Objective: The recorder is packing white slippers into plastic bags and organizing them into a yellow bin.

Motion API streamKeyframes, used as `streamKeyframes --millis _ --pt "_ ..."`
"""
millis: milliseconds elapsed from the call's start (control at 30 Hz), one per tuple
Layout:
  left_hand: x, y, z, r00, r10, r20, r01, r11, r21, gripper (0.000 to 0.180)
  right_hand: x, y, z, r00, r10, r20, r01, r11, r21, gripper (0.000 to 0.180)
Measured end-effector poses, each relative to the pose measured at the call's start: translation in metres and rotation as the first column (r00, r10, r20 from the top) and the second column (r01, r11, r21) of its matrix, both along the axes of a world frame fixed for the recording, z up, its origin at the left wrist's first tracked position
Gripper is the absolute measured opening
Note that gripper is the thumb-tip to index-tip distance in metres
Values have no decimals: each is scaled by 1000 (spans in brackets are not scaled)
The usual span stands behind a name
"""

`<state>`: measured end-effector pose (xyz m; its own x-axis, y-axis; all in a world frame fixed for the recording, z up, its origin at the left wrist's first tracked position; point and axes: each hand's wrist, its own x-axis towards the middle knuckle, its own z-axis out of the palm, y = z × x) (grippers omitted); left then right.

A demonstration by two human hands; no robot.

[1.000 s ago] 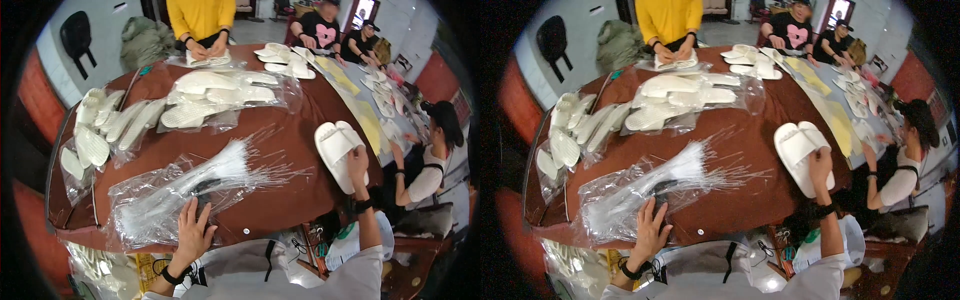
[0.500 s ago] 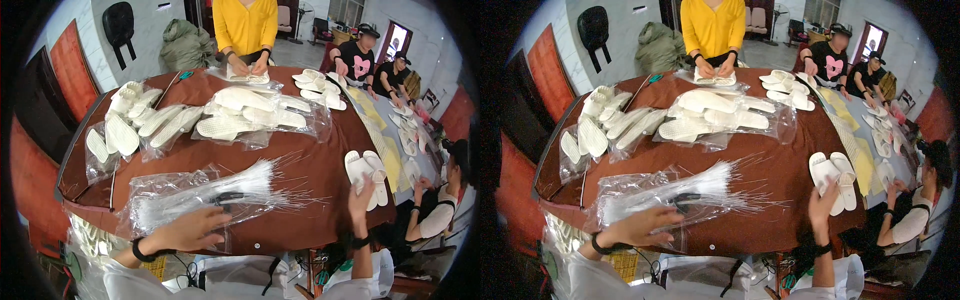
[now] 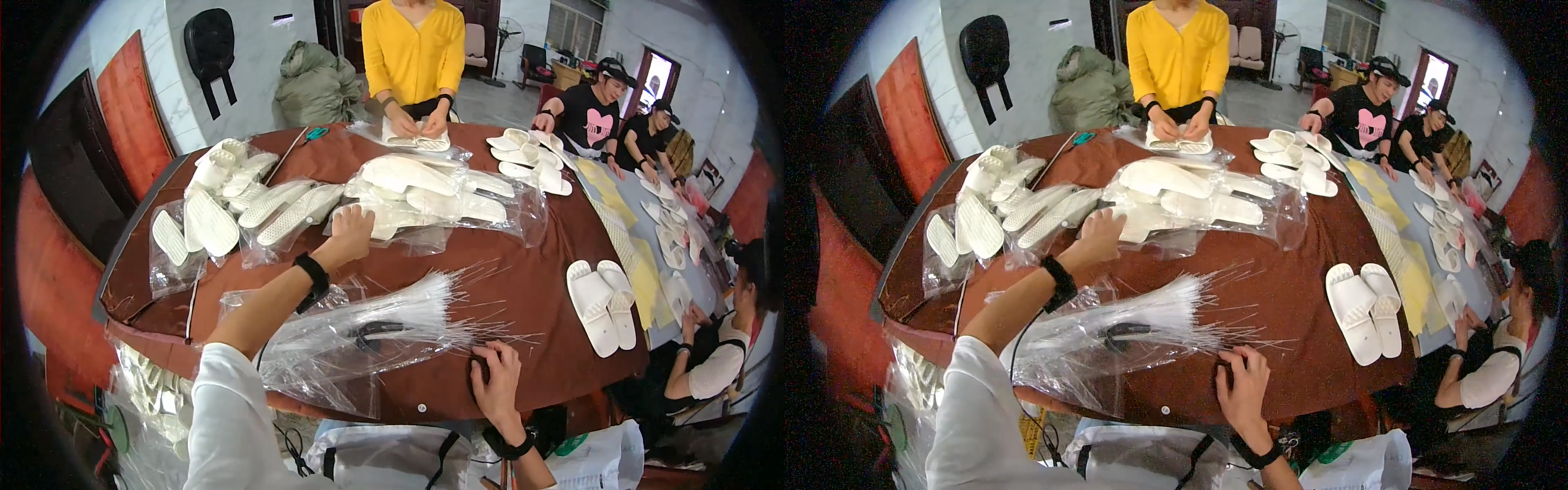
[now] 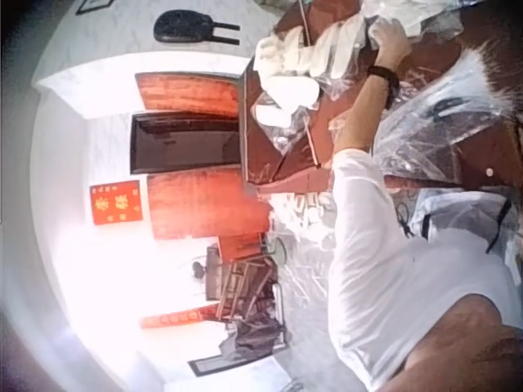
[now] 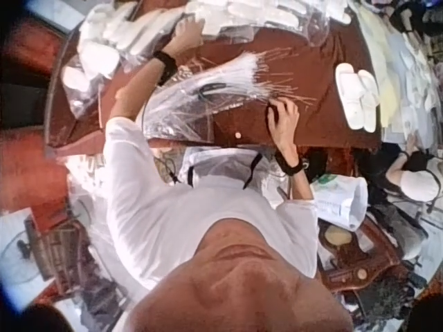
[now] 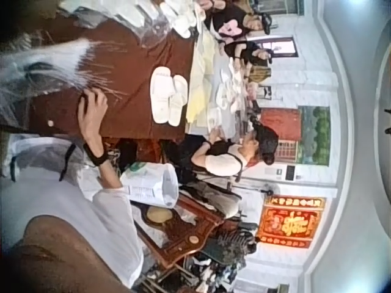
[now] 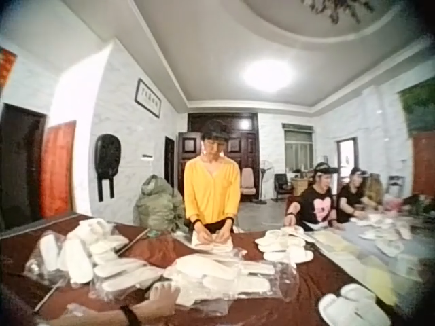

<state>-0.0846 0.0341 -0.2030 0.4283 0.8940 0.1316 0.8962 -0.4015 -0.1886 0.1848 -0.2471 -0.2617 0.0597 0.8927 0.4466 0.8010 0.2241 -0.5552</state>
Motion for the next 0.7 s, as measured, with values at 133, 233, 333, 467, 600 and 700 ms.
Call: streamKeyframes --millis 133,233,333,467,600,700 --pt "-4 8 -24 999 -18 -33 23 989 147 50 -1 -2 -1 1000 -20 13 20 1000 1 25" --pt "-6 2 -22 994 -84 -66 96 972 216 42 -2 0 0 999 -34 29 34 999 5 24" --pt "-9 -2 -7 989 -137 -50 145 960 238 29 -3 1 1 999 -36 34 35 999 18 24" --pt "-10 -12 19 933 -281 225 210 933 292 22 -4 1 2 1000 -16 22 16 1000 27 24" --pt "1 -34 47 916 -269 299 194 946 258 18 -6 1 2 999 -45 11 45 997 58 23" --pt "-3 -39 58 828 -456 327 266 832 486 19 -10 -5 7 994 -66 -85 77 989 128 24"
